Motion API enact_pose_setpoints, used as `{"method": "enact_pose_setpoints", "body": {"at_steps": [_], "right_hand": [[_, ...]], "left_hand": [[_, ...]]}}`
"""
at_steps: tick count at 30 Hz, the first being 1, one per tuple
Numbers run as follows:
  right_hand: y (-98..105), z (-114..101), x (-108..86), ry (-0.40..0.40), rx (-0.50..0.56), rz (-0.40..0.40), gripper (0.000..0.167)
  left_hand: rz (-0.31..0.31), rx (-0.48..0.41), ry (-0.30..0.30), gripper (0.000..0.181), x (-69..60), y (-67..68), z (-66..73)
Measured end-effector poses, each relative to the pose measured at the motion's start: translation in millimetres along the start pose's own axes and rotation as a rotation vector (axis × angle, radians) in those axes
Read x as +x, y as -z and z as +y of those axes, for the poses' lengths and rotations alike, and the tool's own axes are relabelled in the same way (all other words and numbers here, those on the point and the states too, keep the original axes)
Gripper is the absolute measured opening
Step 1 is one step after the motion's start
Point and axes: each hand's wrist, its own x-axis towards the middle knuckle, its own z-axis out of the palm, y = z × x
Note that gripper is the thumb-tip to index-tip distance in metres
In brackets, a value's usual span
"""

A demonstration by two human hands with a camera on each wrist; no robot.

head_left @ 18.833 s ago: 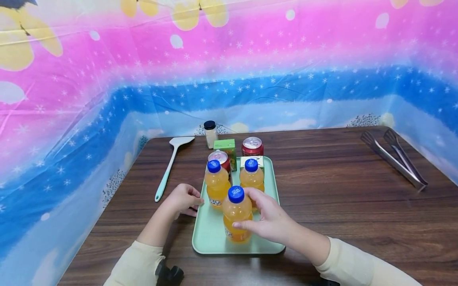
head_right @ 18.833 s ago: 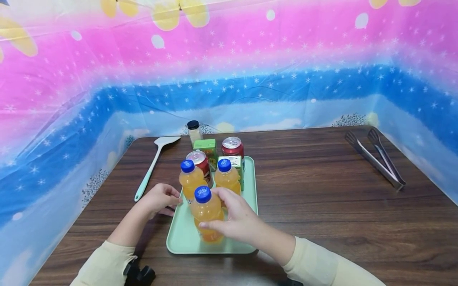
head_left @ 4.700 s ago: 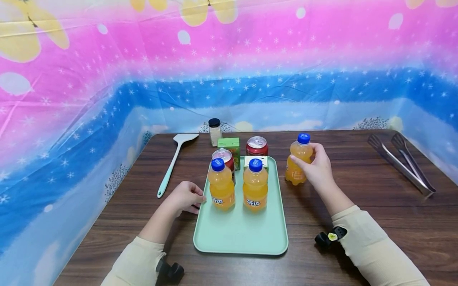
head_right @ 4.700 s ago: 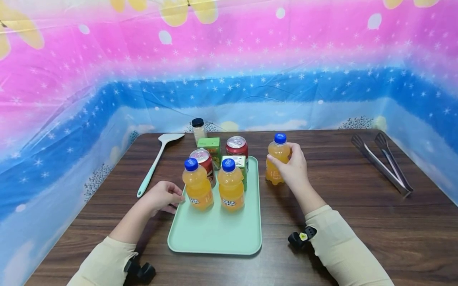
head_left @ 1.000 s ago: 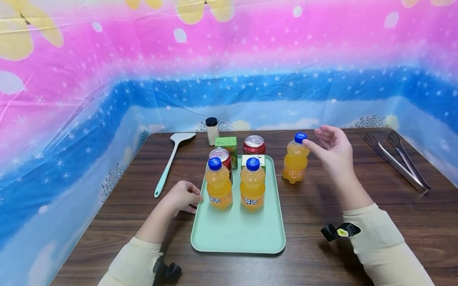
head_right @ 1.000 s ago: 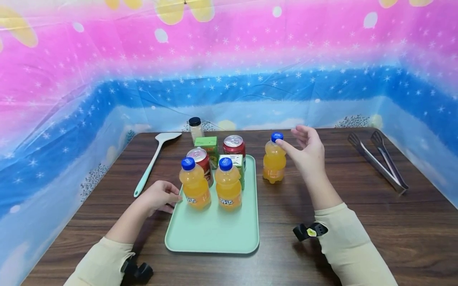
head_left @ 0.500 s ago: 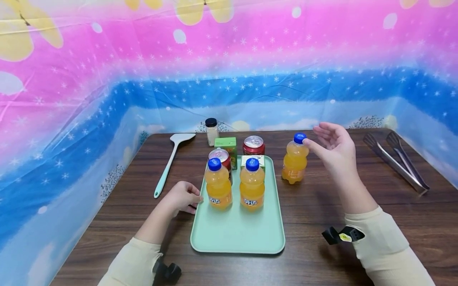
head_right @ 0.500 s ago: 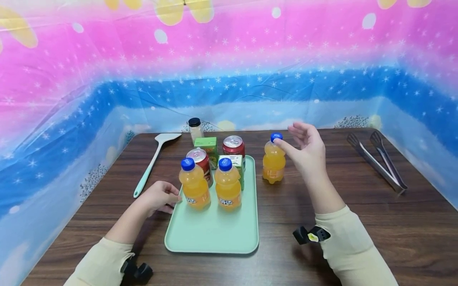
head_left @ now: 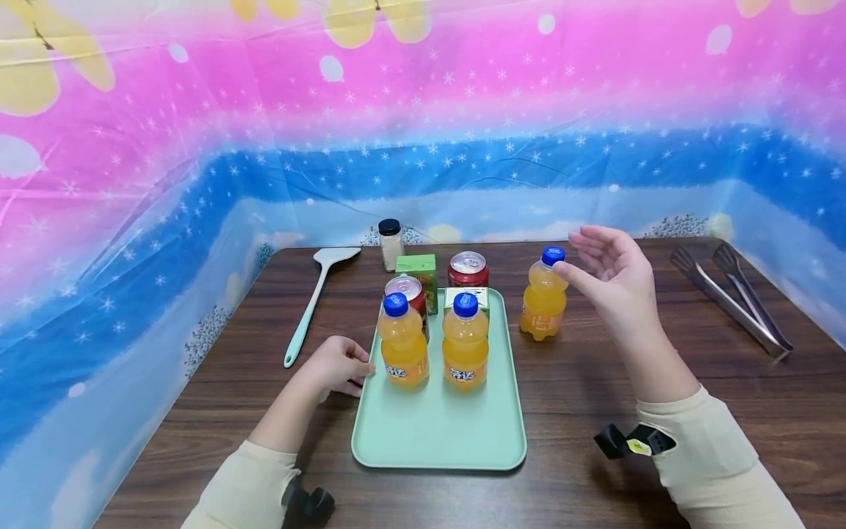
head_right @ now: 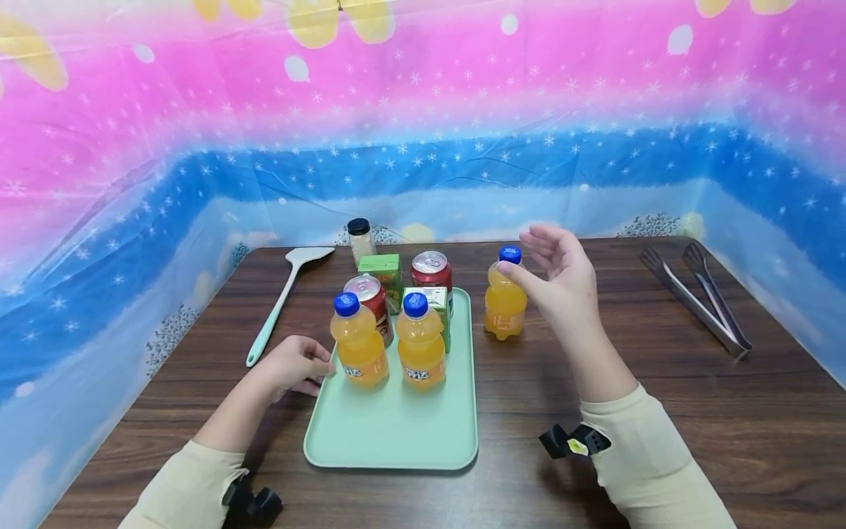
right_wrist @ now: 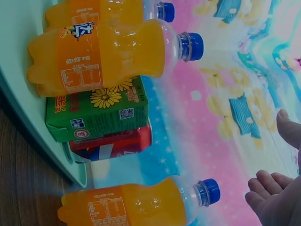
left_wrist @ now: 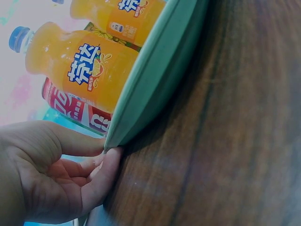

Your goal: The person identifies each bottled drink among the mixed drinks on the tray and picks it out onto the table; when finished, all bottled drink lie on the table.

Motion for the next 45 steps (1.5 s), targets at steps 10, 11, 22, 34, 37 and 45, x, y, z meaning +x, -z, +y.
{"method": "enact_pose_setpoints", "body": {"at_steps": [10, 11, 22, 34, 37, 45], "right_hand": [[-1.8, -0.2, -1.9, 0.021, 0.081, -0.072, 0.048], [-2.0, 0.0, -2.2, 0.022, 0.081, -0.079, 0.048], [-7.1, 2.6, -5.8, 0.078, -0.021, -0.151, 0.050], [-15.3, 8.5, -12.7, 0.012, -0.128, -0.238, 0.056], [-17.4, 10.1, -13.9, -0.012, -0.156, -0.255, 0.057], [-22.7, 14.0, -16.3, -0.032, -0.216, -0.305, 0.058]], "left_hand": [[0.004, 0.001, 0.000, 0.015, 1.3, -0.3, -0.5], [0.002, 0.001, -0.002, 0.015, 1.2, -0.3, -0.6], [-0.005, -0.007, -0.018, 0.014, -0.5, 0.1, -0.8], [-0.008, -0.009, -0.021, 0.014, -0.7, -0.6, -0.7], [-0.008, -0.013, -0.022, 0.014, -0.9, -1.0, -0.6], [-0.004, -0.009, -0.012, 0.015, -1.1, 0.0, -0.5]]}}
